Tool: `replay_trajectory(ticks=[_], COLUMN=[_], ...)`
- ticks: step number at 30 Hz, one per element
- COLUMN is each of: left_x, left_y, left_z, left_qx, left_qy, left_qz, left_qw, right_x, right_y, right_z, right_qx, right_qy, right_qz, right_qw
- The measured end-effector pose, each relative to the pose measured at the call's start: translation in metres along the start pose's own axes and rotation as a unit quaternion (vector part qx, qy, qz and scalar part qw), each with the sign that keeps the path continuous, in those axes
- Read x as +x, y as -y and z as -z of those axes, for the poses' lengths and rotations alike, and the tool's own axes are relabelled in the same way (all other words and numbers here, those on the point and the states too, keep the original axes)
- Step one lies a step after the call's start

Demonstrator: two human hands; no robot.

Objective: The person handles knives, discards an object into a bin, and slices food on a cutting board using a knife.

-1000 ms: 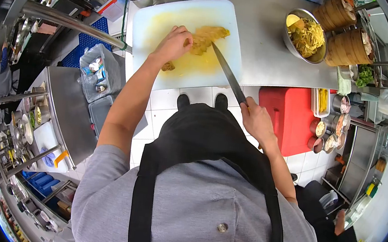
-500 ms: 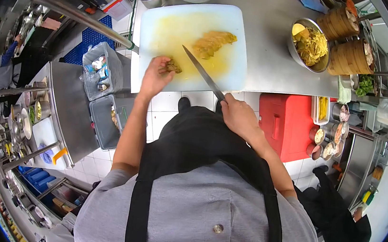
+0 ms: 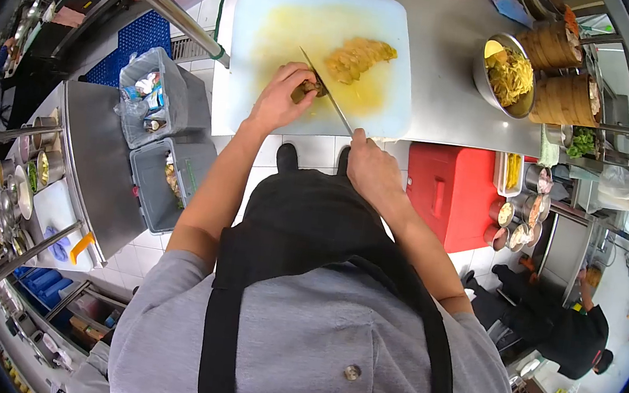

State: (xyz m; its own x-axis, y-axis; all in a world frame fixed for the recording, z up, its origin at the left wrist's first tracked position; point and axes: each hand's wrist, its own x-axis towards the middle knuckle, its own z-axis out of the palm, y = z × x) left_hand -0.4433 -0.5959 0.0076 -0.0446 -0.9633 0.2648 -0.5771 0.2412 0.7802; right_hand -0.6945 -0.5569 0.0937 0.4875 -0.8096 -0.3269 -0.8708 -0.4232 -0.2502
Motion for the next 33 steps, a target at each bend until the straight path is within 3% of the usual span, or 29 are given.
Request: replay_trajectory(ticks=[4, 12, 23, 27, 29, 33], left_x=[-0.005, -0.001, 0.004, 0.003, 0.004, 0.005], left_y=[0.007, 0.007, -0.007, -0.004, -0.004, -0.005], left_z=[-0.006, -0.008, -0.005, -0.009, -0.007, -0.007], left_qx=[0.0, 0.003, -0.015, -0.004, -0.004, -0.013], left_qy=[-0.014, -0.035, -0.02, -0.03, -0.027, -0.018], left_qz=[-0.007, -0.018, 0.011, 0.016, 0.015, 0.013], left_qw=[1.0, 0.999, 1.0, 0.999, 0.999, 1.0], right_x=[-0.02, -0.025, 0.069, 0.026, -0.001, 0.013], right_y=[0.017, 0.012, 0.02, 0.01, 0.006, -0.008], right_z=[0.031, 0.02, 0.012, 0.016, 0.023, -0.004], right_qx=[-0.031, -0.046, 0.042, 0.067, 0.048, 0.078], right_qy=[0.017, -0.005, 0.011, 0.02, 0.097, 0.066], right_qz=[-0.014, -0.01, -0.016, -0.024, -0.073, -0.041], right_qw=[0.999, 0.999, 0.999, 0.997, 0.991, 0.994])
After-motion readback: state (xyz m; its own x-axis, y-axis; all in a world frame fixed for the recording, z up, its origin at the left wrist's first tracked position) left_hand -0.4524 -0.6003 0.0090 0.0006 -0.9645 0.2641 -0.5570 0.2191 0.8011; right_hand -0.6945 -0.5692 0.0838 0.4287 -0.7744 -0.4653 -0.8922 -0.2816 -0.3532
